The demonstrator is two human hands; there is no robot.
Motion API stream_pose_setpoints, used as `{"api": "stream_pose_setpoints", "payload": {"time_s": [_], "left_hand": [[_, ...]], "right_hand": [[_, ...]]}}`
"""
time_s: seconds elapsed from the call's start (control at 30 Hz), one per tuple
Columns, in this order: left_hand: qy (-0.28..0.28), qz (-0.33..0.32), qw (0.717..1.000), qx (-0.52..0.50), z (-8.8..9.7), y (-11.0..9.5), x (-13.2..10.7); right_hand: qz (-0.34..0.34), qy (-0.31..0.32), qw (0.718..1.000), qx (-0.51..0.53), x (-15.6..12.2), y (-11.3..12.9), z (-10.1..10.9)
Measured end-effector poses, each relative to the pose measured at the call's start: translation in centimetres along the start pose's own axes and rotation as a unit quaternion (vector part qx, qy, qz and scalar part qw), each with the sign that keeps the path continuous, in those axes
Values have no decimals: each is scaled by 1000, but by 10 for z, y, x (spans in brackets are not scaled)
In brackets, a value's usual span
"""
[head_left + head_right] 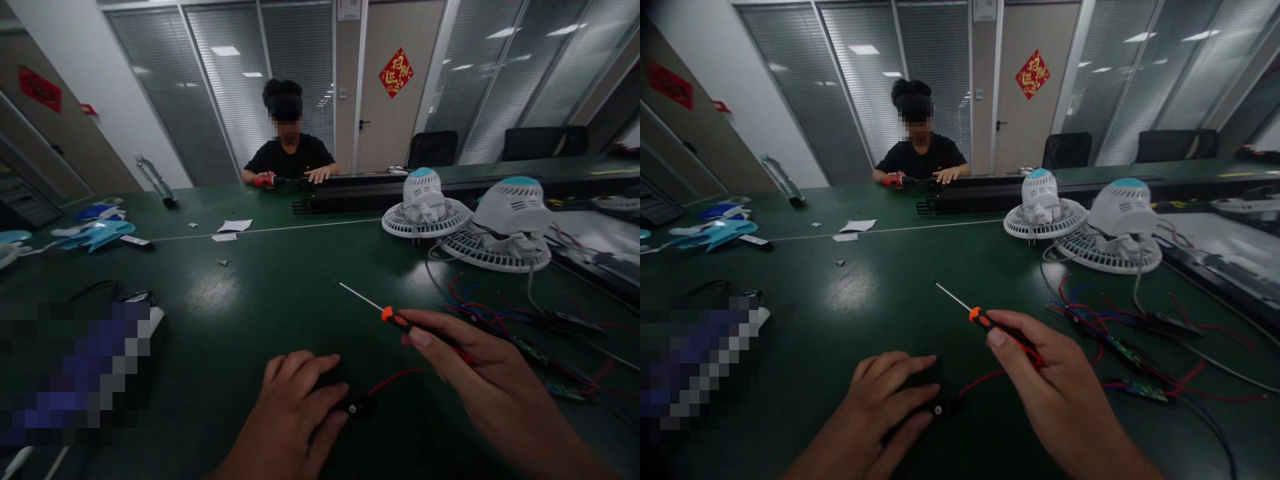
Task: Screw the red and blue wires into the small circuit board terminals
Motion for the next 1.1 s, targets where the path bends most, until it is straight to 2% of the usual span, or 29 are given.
{"api": "stream_pose_setpoints", "payload": {"time_s": [0.1, 0.27, 0.47, 0.6, 0.73, 0.83, 0.93, 1.0, 1.1], "left_hand": [[-21, 7, 999, -46, -2, 0, 2], [-73, 85, 989, -101, 4, -3, 11], [-62, 111, 984, -127, 2, -6, 16], [-64, 75, 988, -122, 0, -10, 13], [-96, 21, 992, -79, -1, -13, 10], [-119, 11, 992, -45, -2, -13, 9], [-114, 0, 993, -37, -3, -15, 10], [-83, 29, 995, -52, -1, -16, 12], [-16, 161, 984, -78, 4, -15, 15]], "right_hand": [[-18, 11, 1000, 8, -2, -4, -2], [-38, 42, 997, 49, -4, -8, -10], [-50, 37, 995, 77, -5, -9, -7], [-39, 39, 996, 75, -3, -4, -2], [-7, 33, 997, 72, -4, 4, 0], [9, 28, 998, 50, -5, 6, -2], [33, 9, 999, 29, -5, 7, -1], [55, -29, 998, 14, -5, 8, 3], [47, -102, 993, 33, -8, 10, 15]]}}
Point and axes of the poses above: each hand's wrist, its own x-axis towards the middle knuckle, its own z-axis out of the back of the hand, y = z × x, the point moved 2 cm from there along x, towards the middle knuckle, and after that the axes turned 11 degrees about x, right-handed, at the moved point
